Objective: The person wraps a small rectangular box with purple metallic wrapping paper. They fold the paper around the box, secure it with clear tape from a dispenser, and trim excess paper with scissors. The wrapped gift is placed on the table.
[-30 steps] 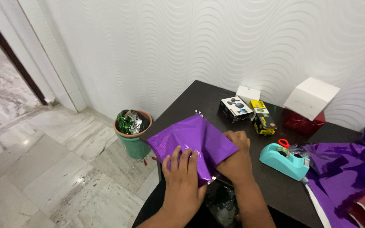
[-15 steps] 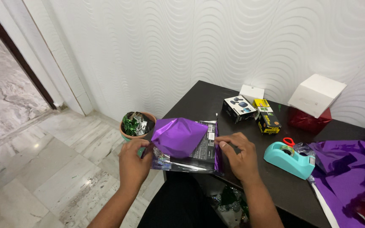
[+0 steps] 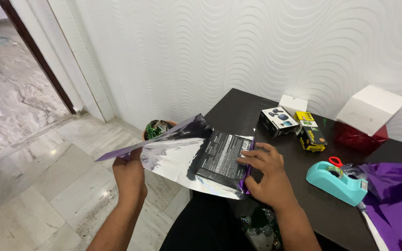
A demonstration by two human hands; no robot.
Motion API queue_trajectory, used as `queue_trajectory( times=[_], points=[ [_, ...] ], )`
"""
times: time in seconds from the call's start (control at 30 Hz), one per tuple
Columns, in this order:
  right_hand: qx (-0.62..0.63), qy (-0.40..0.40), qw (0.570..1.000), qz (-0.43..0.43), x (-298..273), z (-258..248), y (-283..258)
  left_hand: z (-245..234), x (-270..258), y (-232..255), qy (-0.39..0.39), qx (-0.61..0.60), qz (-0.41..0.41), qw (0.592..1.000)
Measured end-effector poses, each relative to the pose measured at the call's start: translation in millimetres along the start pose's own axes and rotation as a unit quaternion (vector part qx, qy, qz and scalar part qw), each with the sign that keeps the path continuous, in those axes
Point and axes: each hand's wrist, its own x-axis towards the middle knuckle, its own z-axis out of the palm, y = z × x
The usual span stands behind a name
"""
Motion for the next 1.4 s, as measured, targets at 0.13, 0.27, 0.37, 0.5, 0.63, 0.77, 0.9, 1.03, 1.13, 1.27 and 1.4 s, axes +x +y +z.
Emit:
queue_trajectory(
  times=[0.13,0.27,0.37,0.5,0.63,0.77,0.9,1.03,1.13,1.27,1.4],
  points=[
    [0.003,-0.010,1.000,-0.012,2.6,-3.6,-8.2,0.6,18.7,9.1,-0.035,0.036,-0.006,0.999],
    [0.006,-0.012,1.000,-0.014,3.0,-5.8,-11.1,18.2,23.3,40.0,-0.095,0.157,0.119,0.976],
    [0.010,-0.007,1.000,-0.015,3.0,-5.5,-10.8,35.4,28.4,79.5,-0.090,0.283,0.192,0.936],
    [0.015,-0.014,1.000,-0.006,2.7,-4.6,-8.7,58.6,38.0,125.7,-0.071,0.369,0.301,0.876],
    [0.026,-0.006,1.000,-0.003,1.0,-4.3,-7.7,73.2,62.6,142.3,-0.149,0.362,0.239,0.889],
    [0.032,0.004,0.999,-0.022,-1.3,-3.2,-5.0,65.6,102.9,126.0,-0.135,0.402,0.176,0.888],
    [0.044,-0.004,0.999,-0.016,-2.9,0.0,2.7,50.1,146.7,90.1,-0.142,0.427,0.098,0.888],
    [0.078,-0.002,0.997,-0.007,-2.0,0.2,12.6,38.2,176.7,57.8,-0.156,0.451,0.079,0.875],
    [0.100,0.010,0.995,0.024,-0.3,-3.3,8.6,28.4,183.5,47.5,-0.179,0.425,0.075,0.884],
    [0.052,-0.040,0.998,0.010,16.5,-11.9,-1.5,19.8,187.7,55.0,-0.300,0.365,-0.005,0.882],
    [-0.023,-0.179,0.983,0.029,43.4,-13.4,-6.5,8.6,189.3,63.6,-0.333,0.397,-0.108,0.848]
  ],
)
